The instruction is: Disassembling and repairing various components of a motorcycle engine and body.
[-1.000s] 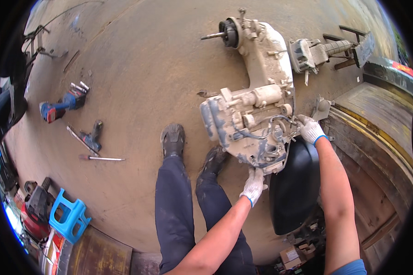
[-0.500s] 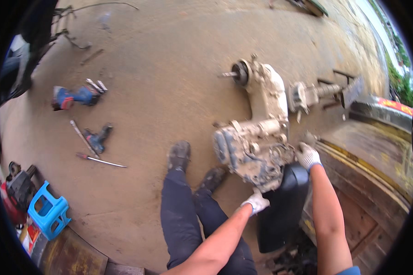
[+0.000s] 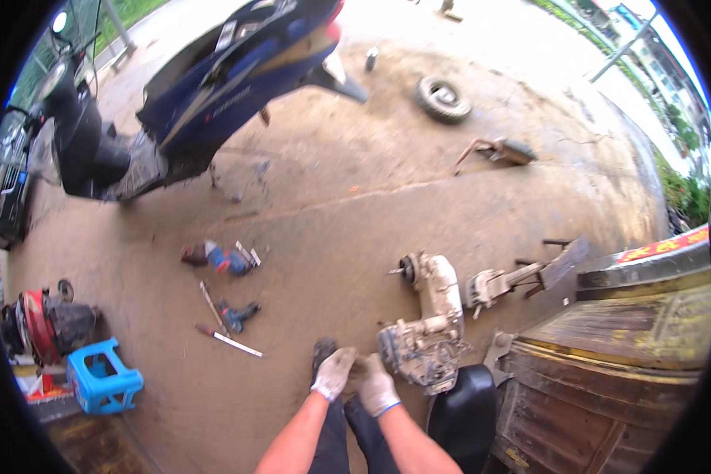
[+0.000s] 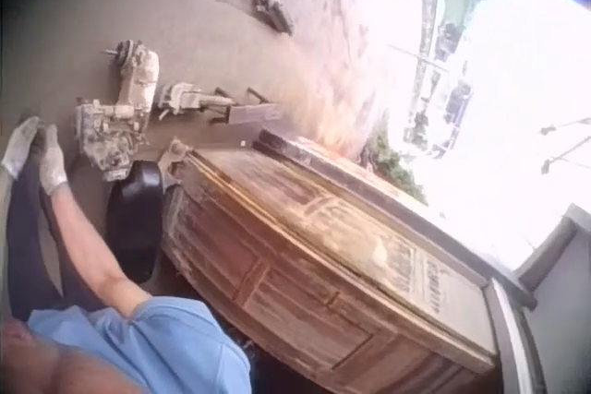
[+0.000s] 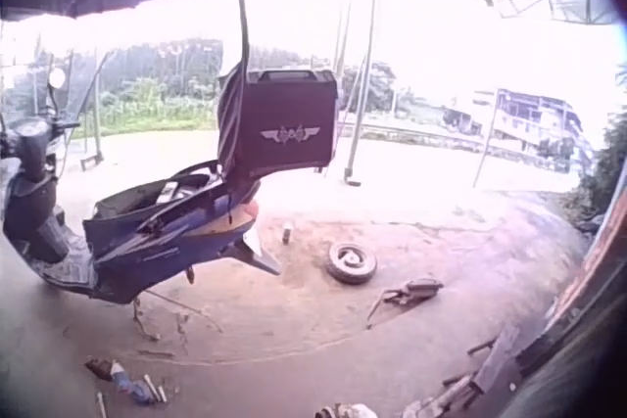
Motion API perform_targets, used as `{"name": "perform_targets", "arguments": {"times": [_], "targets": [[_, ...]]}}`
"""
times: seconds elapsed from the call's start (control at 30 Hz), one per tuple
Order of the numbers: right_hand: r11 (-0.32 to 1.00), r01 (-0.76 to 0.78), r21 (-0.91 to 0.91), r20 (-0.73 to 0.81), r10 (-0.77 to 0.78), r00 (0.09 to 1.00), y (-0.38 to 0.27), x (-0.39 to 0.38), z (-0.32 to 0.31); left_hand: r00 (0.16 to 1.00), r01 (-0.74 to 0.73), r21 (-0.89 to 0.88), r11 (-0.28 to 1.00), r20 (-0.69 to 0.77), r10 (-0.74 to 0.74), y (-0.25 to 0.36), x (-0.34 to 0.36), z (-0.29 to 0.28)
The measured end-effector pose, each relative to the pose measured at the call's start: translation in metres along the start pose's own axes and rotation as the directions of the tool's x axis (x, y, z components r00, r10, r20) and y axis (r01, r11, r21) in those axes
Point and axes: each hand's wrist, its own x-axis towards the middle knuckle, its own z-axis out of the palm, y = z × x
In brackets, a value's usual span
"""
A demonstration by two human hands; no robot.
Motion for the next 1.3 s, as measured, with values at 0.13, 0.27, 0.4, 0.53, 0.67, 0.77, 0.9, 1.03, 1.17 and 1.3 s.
{"name": "perform_targets", "arguments": {"times": [0.13, 0.27, 0.4, 0.53, 0.67, 0.77, 0.9, 1.03, 1.17, 1.3], "targets": [[0.945, -0.263, 0.193, 0.316, 0.193, 0.929, -0.010, -0.050, 0.093, 0.932, -0.084, 0.199, 0.976, -0.331, 0.148, 0.096, -0.065, -0.041], [0.912, -0.381, 0.153, 0.572, 0.233, 0.787, -0.042, -0.093, 0.136, 0.892, -0.122, 0.500, 0.857, -0.323, 0.316, 0.169, -0.105, -0.062], [0.976, -0.218, -0.018, 0.393, 0.208, 0.896, -0.040, -0.109, 0.194, 0.861, -0.020, 0.627, 0.779, -0.386, 0.332, 0.223, -0.123, -0.083], [0.953, 0.176, -0.247, 0.350, -0.081, 0.933, -0.031, -0.137, 0.247, 0.849, -0.003, 0.559, 0.829, -0.436, 0.297, 0.263, -0.131, -0.116], [0.986, -0.064, -0.153, 0.487, 0.131, 0.863, -0.061, -0.194, 0.300, 0.733, -0.104, 0.582, 0.807, -0.503, 0.457, 0.303, -0.135, -0.162], [0.873, 0.362, -0.328, 0.625, -0.087, 0.776, -0.087, -0.257, 0.341, 0.885, -0.201, 0.358, 0.912, -0.334, 0.326, 0.348, -0.148, -0.204], [0.751, 0.408, -0.519, 0.703, 0.103, 0.704, -0.140, -0.278, 0.398, 0.741, -0.373, 0.572, 0.731, -0.290, 0.605, 0.397, -0.178, -0.224], [0.927, 0.211, -0.311, 0.704, 0.075, 0.706, -0.184, -0.273, 0.389, 0.656, -0.463, 0.468, 0.753, -0.390, 0.646, 0.408, -0.181, -0.222], [0.924, 0.277, -0.263, 0.652, -0.041, 0.757, -0.249, -0.249, 0.354, 0.728, -0.362, 0.576, 0.734, -0.317, 0.608, 0.386, -0.148, -0.233], [0.958, 0.286, -0.022, 0.535, -0.230, 0.813, -0.343, -0.208, 0.299, 0.924, -0.005, 0.592, 0.806, -0.305, 0.230, 0.354, -0.104, -0.268]]}}
